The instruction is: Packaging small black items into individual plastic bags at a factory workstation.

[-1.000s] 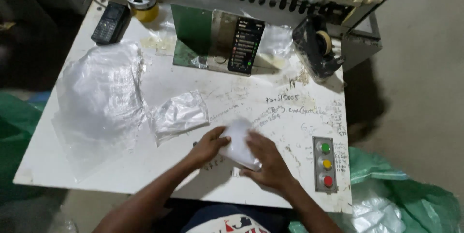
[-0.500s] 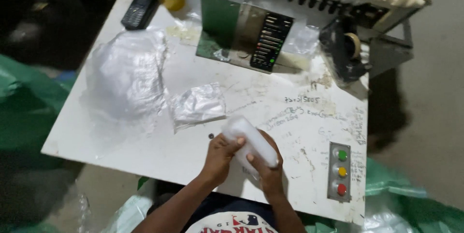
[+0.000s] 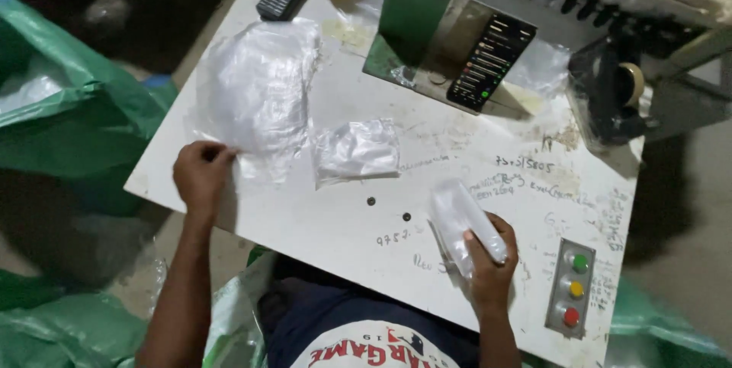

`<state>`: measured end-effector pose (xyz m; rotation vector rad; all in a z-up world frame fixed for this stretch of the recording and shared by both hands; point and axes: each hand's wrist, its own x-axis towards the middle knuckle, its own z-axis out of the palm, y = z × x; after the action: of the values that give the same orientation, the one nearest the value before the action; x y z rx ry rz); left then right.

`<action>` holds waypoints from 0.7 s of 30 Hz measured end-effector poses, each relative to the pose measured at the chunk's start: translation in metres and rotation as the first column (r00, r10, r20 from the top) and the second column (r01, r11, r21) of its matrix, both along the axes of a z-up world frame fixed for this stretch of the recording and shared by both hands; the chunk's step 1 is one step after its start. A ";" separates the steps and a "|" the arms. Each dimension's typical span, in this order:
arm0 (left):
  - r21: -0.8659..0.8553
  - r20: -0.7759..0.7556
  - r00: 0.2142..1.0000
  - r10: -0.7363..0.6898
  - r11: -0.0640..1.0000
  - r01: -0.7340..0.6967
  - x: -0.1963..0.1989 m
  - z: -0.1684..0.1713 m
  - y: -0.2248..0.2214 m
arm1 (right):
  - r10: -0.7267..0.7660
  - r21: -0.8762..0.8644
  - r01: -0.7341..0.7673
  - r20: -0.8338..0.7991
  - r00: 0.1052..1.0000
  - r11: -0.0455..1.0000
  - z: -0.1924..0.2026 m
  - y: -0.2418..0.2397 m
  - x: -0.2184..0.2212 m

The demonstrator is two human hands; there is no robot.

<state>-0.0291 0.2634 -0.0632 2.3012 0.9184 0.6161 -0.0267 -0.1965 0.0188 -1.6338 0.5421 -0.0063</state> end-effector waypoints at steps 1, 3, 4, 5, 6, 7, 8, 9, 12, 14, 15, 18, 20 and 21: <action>0.045 0.044 0.997 -0.068 0.997 0.066 -0.005 -0.006 0.006 | 0.061 -0.032 -0.060 0.034 0.998 0.998 -0.010 -0.007 0.001; 0.097 0.089 0.982 -0.166 0.983 0.157 -0.010 -0.001 0.001 | 0.094 -0.063 -0.090 0.070 0.993 0.994 -0.033 -0.017 0.003; 0.306 0.109 0.971 -0.211 0.937 0.169 -0.012 0.010 -0.011 | 0.162 -0.068 -0.156 0.107 0.981 0.985 -0.044 -0.021 0.001; 0.500 0.125 0.957 -0.261 0.850 0.167 -0.014 0.020 -0.022 | 0.229 -0.076 -0.220 0.143 0.963 0.972 -0.055 -0.025 0.000; 0.497 0.121 0.951 -0.283 0.847 0.189 -0.014 0.030 -0.042 | 0.207 -0.078 -0.198 0.137 0.969 0.977 -0.053 -0.027 -0.003; 0.538 0.162 0.912 -0.376 0.809 0.238 -0.014 0.040 -0.061 | 0.250 -0.078 -0.242 0.120 0.961 0.967 -0.051 -0.029 -0.006; 0.580 0.202 0.863 -0.463 0.766 0.275 -0.013 0.051 -0.080 | 0.295 -0.077 -0.288 0.105 0.950 0.954 -0.048 -0.031 -0.006; 0.578 0.202 0.853 -0.481 0.762 0.293 -0.008 0.055 -0.109 | 0.276 -0.079 -0.268 0.103 0.956 0.960 -0.038 -0.027 -0.008; 0.305 0.314 0.702 -0.639 0.768 0.563 -0.005 0.065 -0.191 | -0.039 0.001 0.039 -0.044 0.998 0.999 -0.015 -0.033 -0.008; -0.312 0.313 0.576 -0.755 0.491 0.813 0.000 0.068 -0.241 | -0.373 -0.060 0.374 0.030 0.927 0.926 -0.013 -0.059 -0.002; -0.325 0.309 0.575 -0.758 0.484 0.812 0.009 0.043 -0.256 | -0.379 -0.070 0.379 0.020 0.925 0.923 -0.024 -0.082 -0.001; -0.848 0.421 0.651 -0.632 -0.019 0.530 0.035 -0.025 -0.302 | -0.512 -0.280 0.516 0.094 0.854 0.809 -0.019 -0.122 -0.007; -0.883 0.281 0.831 -0.480 -0.469 0.028 0.045 -0.062 -0.323 | -0.462 -0.027 0.538 0.474 0.749 0.843 0.026 -0.099 -0.025; -0.881 0.278 0.826 -0.490 -0.474 0.016 0.045 -0.060 -0.327 | -0.470 -0.035 0.549 0.472 0.746 0.835 -0.001 -0.121 -0.032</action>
<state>0.0162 -0.0639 -0.1227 0.6486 0.3756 -0.7721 -0.0583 -0.3173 0.0173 -1.5302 0.6270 -0.8488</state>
